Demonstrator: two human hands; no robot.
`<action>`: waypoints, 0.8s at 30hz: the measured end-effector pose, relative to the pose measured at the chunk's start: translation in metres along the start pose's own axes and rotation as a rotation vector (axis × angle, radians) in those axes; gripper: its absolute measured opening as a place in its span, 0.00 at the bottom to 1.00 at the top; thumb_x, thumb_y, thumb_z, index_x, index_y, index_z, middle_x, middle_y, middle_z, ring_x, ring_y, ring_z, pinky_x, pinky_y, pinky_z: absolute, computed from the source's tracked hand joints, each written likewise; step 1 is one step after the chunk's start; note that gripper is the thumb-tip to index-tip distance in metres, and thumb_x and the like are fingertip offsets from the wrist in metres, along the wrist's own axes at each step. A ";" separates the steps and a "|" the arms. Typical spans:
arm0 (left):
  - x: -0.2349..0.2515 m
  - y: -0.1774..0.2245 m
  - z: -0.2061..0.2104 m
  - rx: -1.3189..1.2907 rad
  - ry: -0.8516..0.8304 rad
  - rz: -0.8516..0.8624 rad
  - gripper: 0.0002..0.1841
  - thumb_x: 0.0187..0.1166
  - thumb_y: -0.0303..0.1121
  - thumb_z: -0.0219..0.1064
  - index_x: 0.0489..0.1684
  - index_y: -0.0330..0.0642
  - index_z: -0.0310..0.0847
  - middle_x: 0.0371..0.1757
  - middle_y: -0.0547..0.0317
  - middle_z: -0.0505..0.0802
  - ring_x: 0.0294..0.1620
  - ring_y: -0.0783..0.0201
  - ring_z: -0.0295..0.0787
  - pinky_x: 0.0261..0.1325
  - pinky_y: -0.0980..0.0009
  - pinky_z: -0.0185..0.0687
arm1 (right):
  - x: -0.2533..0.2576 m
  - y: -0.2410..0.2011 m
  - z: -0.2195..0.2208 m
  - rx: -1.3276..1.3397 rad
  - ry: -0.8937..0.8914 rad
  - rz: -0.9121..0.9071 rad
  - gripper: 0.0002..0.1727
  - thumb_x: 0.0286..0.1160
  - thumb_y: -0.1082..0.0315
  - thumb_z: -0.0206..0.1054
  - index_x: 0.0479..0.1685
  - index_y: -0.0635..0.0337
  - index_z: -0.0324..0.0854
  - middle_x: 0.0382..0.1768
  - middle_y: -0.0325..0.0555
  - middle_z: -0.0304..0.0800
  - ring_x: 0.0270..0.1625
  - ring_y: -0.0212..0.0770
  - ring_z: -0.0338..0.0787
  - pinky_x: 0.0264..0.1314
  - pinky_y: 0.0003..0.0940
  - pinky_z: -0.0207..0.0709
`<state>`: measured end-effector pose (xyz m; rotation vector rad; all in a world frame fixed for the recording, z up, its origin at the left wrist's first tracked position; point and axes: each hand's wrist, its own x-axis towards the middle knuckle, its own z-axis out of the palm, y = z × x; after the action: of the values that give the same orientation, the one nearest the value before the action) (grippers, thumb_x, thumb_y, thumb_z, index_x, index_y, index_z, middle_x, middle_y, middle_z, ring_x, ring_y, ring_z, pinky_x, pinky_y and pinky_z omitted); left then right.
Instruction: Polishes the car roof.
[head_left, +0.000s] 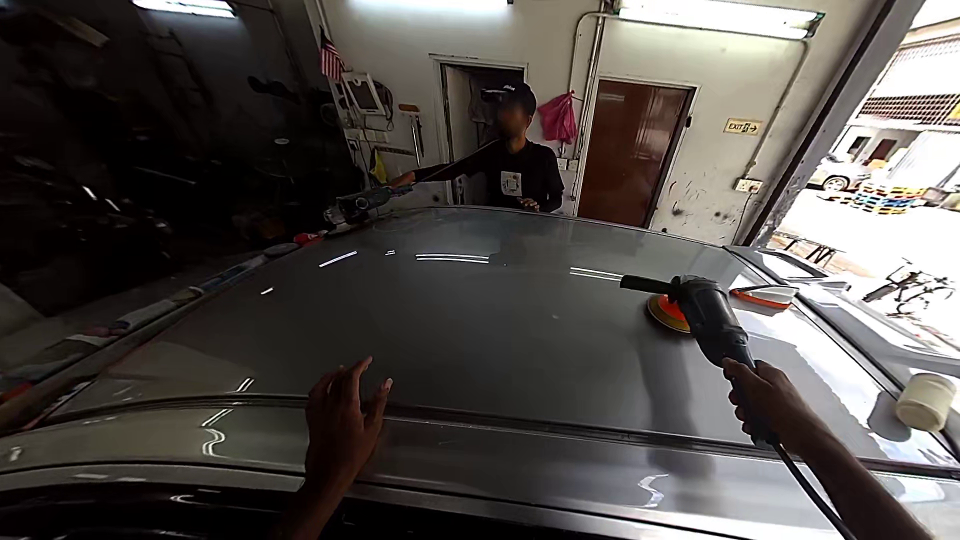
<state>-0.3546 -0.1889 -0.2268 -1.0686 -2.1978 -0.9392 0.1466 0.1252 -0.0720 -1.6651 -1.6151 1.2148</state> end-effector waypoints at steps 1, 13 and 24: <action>0.001 0.001 0.000 -0.006 0.010 -0.002 0.36 0.85 0.62 0.49 0.81 0.44 0.75 0.73 0.46 0.87 0.82 0.35 0.70 0.84 0.40 0.59 | -0.005 -0.009 0.012 -0.010 -0.035 -0.015 0.22 0.93 0.48 0.52 0.54 0.61 0.73 0.21 0.49 0.78 0.14 0.42 0.81 0.16 0.39 0.82; 0.058 0.062 -0.006 0.068 -0.039 0.227 0.34 0.83 0.55 0.57 0.85 0.43 0.70 0.81 0.43 0.79 0.87 0.32 0.61 0.82 0.33 0.57 | -0.084 -0.075 0.168 -0.227 -0.532 -0.268 0.24 0.91 0.43 0.53 0.58 0.57 0.71 0.28 0.45 0.81 0.16 0.37 0.84 0.20 0.32 0.84; 0.142 0.192 0.063 0.386 -0.510 0.271 0.16 0.88 0.33 0.59 0.66 0.31 0.76 0.56 0.37 0.89 0.58 0.37 0.87 0.62 0.45 0.78 | -0.092 -0.054 0.148 -0.224 -0.551 -0.288 0.24 0.91 0.42 0.51 0.60 0.56 0.70 0.29 0.44 0.81 0.18 0.37 0.85 0.22 0.34 0.85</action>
<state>-0.2849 0.0106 -0.0990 -1.4734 -2.3994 -0.1134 0.0022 0.0127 -0.0723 -1.2086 -2.3034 1.4607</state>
